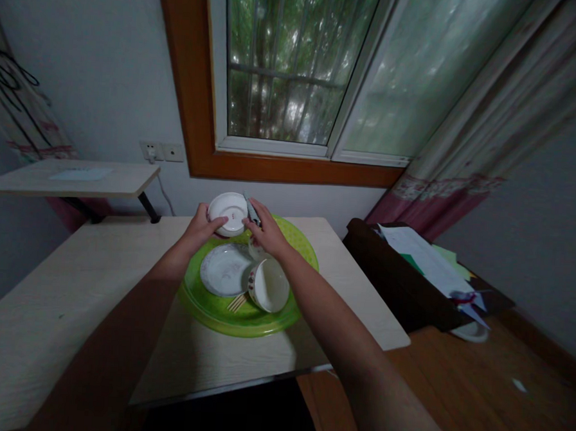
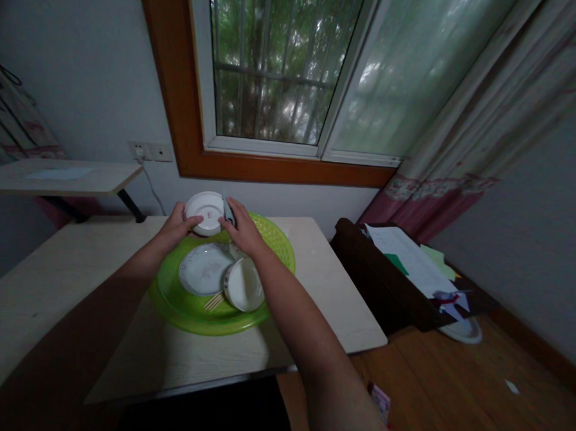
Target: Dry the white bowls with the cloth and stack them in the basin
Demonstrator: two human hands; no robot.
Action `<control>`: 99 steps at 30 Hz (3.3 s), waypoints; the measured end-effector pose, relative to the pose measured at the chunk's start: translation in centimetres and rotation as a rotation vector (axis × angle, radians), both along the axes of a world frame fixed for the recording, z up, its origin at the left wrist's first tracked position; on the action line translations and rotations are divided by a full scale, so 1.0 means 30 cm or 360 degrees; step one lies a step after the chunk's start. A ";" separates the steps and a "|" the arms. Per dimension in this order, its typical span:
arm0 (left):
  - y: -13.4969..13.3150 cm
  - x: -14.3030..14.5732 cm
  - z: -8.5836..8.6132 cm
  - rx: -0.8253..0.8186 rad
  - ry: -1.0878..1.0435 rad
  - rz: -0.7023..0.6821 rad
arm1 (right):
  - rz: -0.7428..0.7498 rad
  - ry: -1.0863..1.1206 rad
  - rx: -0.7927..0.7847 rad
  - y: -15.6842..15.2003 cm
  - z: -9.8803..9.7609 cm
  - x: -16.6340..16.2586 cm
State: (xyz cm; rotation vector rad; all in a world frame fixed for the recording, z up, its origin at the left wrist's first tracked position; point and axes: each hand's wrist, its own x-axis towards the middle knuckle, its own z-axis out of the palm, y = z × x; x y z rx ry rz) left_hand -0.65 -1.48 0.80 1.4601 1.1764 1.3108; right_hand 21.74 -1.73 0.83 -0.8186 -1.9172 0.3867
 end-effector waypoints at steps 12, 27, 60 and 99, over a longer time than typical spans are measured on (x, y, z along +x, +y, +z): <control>-0.049 0.008 0.041 -0.0103 -0.0380 -0.0454 | -0.0001 0.0426 -0.0389 0.007 -0.013 -0.020; -0.027 -0.032 0.044 -0.0035 -0.0264 -0.0315 | 0.0138 0.0648 -0.0644 0.027 -0.039 -0.036; 0.005 -0.049 0.047 0.0033 -0.0930 -0.0164 | 0.0153 0.0321 -0.0662 0.031 -0.053 -0.022; 0.063 -0.042 -0.004 -0.0064 -0.0899 0.0198 | 0.0066 -0.0915 0.0595 -0.136 0.073 -0.077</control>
